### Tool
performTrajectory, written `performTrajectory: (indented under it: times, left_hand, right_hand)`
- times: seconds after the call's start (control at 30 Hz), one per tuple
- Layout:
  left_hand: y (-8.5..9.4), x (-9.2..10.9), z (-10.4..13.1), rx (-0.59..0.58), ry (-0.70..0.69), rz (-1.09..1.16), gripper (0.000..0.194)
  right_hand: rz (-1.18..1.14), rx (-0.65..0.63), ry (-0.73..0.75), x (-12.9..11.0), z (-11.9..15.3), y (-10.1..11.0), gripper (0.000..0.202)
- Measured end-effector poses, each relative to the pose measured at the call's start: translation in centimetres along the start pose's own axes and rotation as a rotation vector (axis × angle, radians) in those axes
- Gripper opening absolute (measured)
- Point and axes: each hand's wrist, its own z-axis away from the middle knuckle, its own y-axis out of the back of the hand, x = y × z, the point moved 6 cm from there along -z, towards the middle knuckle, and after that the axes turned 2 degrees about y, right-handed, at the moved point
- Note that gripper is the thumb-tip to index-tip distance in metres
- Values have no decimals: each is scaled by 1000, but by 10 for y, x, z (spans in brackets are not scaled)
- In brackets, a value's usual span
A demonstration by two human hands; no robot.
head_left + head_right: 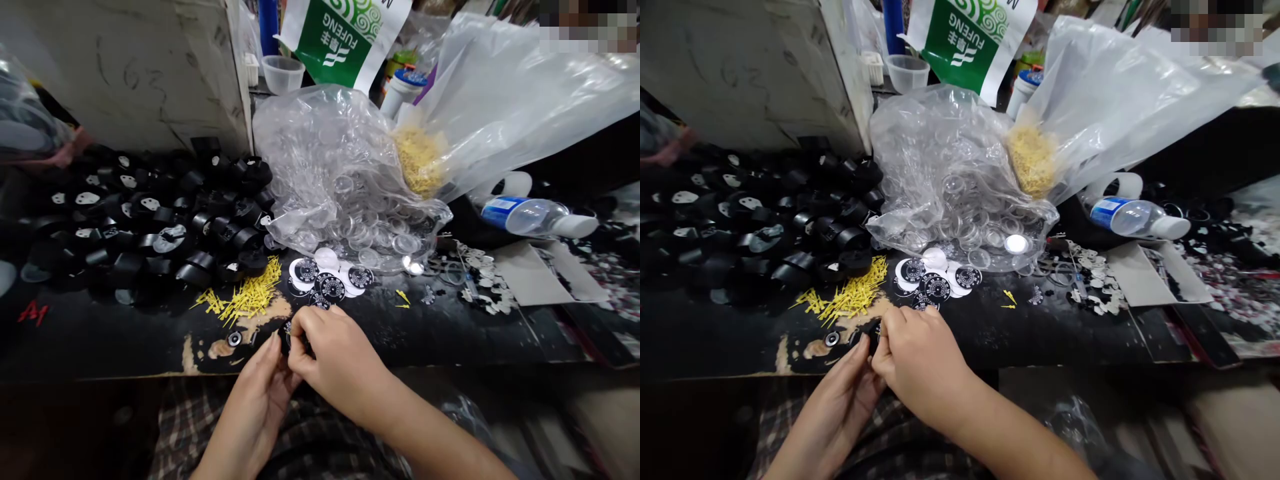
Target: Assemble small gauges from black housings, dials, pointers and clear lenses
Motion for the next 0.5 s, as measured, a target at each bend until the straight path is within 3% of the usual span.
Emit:
performTrajectory:
  times: [0.13,0.23,0.3,0.37,0.43,0.5]
  left_hand:
    - [3,3,0,12,-88,-96,29]
    - [8,7,-1,-1,-148,-222,36]
    - [9,11,-3,-15,-152,-190,36]
    - [7,14,-5,-29,-147,-107,38]
    - [4,16,-7,-17,-142,-57,43]
    - [4,16,-9,-1,-131,-54,46]
  right_hand:
    - [-65,-37,-100,4,-1,4,8]
    - [-299,-115,-86,21,0,10,10]
    - [-363,-7,-160,54,-2,25,14]
    - [-170,258,-361,101,-1,48,21]
    - [64,303,-514,140,-2,57,36]
    - [112,273,-546,163,-6,56,44]
